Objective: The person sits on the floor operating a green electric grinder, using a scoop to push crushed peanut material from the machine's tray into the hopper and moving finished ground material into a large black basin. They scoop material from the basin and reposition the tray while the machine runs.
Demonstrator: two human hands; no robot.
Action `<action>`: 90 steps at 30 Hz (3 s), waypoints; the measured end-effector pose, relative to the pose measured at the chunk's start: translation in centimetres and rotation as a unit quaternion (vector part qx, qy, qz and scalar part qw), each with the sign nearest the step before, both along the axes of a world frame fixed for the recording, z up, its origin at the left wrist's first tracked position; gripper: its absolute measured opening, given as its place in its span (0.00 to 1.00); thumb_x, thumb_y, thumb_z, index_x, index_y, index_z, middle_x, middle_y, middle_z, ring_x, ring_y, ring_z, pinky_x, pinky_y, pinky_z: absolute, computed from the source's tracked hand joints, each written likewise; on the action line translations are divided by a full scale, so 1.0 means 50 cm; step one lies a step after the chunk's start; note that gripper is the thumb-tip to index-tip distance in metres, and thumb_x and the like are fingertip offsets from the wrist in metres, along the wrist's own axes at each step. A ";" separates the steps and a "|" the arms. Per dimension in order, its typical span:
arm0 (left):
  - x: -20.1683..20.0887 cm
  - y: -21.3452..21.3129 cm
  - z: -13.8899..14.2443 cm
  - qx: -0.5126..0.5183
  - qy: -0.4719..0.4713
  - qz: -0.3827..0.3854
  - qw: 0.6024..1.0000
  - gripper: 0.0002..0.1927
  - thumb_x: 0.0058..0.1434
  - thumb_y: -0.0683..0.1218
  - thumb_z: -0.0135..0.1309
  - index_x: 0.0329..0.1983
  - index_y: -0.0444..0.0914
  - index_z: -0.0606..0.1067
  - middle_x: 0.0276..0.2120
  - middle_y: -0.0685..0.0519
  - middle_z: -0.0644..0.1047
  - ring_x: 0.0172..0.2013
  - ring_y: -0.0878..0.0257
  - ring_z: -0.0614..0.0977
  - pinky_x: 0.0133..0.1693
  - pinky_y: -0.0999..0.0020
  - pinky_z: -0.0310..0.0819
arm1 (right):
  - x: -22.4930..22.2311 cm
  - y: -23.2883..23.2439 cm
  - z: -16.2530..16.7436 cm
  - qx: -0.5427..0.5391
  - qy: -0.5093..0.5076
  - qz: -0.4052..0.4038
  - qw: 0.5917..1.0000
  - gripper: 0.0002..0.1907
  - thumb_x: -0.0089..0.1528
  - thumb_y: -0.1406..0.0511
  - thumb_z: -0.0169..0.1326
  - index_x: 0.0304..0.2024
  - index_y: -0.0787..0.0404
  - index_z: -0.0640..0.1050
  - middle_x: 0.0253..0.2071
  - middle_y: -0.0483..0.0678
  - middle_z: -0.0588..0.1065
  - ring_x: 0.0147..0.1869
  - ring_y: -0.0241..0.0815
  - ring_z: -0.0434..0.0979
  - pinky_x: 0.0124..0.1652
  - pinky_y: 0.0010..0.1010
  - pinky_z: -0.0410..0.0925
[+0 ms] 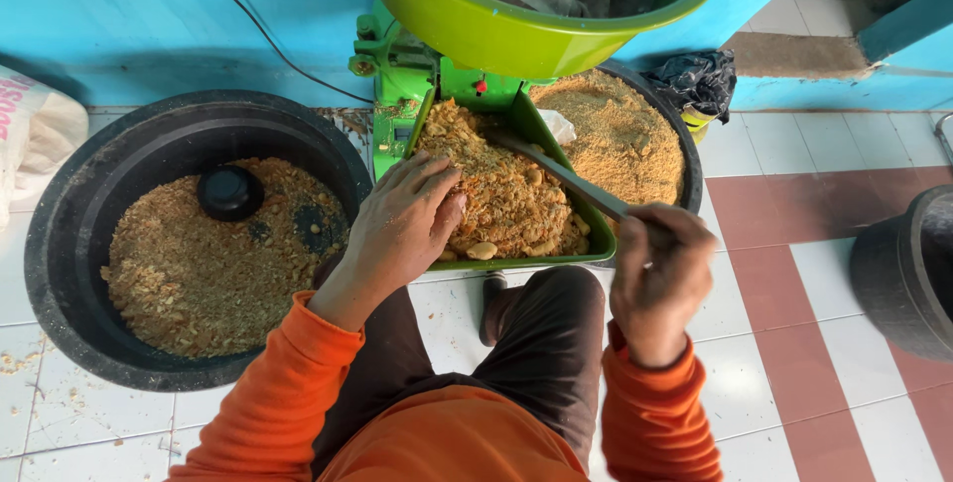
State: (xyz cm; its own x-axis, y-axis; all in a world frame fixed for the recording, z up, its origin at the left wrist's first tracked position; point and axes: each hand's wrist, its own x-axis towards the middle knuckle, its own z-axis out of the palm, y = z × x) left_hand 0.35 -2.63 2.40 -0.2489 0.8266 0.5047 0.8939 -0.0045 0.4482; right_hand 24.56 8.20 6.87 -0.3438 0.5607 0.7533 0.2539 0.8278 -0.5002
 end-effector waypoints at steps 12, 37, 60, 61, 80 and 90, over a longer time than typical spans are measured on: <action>-0.026 0.027 -0.006 -0.030 -0.097 -0.058 0.993 0.08 0.71 0.44 0.52 0.48 0.35 0.77 0.46 0.48 0.82 0.48 0.55 0.85 0.58 0.62 0.80 | -0.024 0.034 -0.038 -0.065 -0.067 0.071 0.993 0.09 0.72 0.76 0.50 0.53 0.68 0.67 0.40 0.54 0.76 0.35 0.36 0.77 0.35 0.26 0.71; -0.142 0.383 -0.015 -0.456 0.005 0.001 0.890 0.10 0.59 0.38 0.50 0.29 0.29 0.81 0.27 0.40 0.82 0.30 0.48 0.85 0.36 0.53 0.77 | -0.018 0.005 0.052 0.031 -0.078 0.043 0.996 0.07 0.71 0.75 0.53 0.50 0.69 0.69 0.43 0.57 0.76 0.38 0.45 0.80 0.37 0.31 0.73; -0.139 0.386 0.013 -0.461 -0.025 -0.016 0.887 0.12 0.60 0.39 0.48 0.32 0.27 0.82 0.30 0.40 0.82 0.29 0.48 0.82 0.35 0.55 0.73 | -0.027 0.007 0.050 0.033 -0.088 0.025 0.995 0.07 0.69 0.76 0.56 0.47 0.68 0.73 0.43 0.56 0.76 0.35 0.42 0.79 0.33 0.30 0.72; -0.138 0.379 0.023 -0.457 -0.010 -0.012 0.889 0.11 0.59 0.39 0.49 0.32 0.28 0.82 0.30 0.40 0.82 0.29 0.49 0.82 0.37 0.55 0.74 | -0.039 0.009 0.046 0.028 -0.101 0.038 0.994 0.07 0.68 0.76 0.57 0.47 0.68 0.73 0.43 0.56 0.77 0.34 0.42 0.79 0.32 0.30 0.72; 0.000 0.014 -0.024 0.038 0.039 0.005 0.999 0.21 0.74 0.54 0.47 0.56 0.32 0.76 0.59 0.40 0.76 0.68 0.38 0.67 0.65 0.43 0.61 | -0.070 0.029 -0.053 0.006 -0.087 0.049 0.995 0.05 0.65 0.75 0.58 0.44 0.69 0.76 0.45 0.57 0.80 0.39 0.46 0.84 0.36 0.30 0.76; 0.009 0.006 -0.016 -0.020 0.029 0.010 0.999 0.23 0.73 0.56 0.48 0.57 0.33 0.77 0.59 0.43 0.76 0.65 0.43 0.72 0.65 0.48 0.63 | 0.018 0.011 0.068 0.028 -0.059 -0.018 0.998 0.11 0.73 0.72 0.60 0.53 0.65 0.71 0.45 0.51 0.80 0.41 0.38 0.83 0.38 0.26 0.75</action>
State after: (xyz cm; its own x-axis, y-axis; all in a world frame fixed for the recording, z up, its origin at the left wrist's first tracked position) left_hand 0.78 -2.32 1.62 -0.2361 0.8416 0.4857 0.9184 0.0301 0.3944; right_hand 25.45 8.73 10.27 -0.4126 0.5320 0.7394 0.3394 0.8431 -0.4172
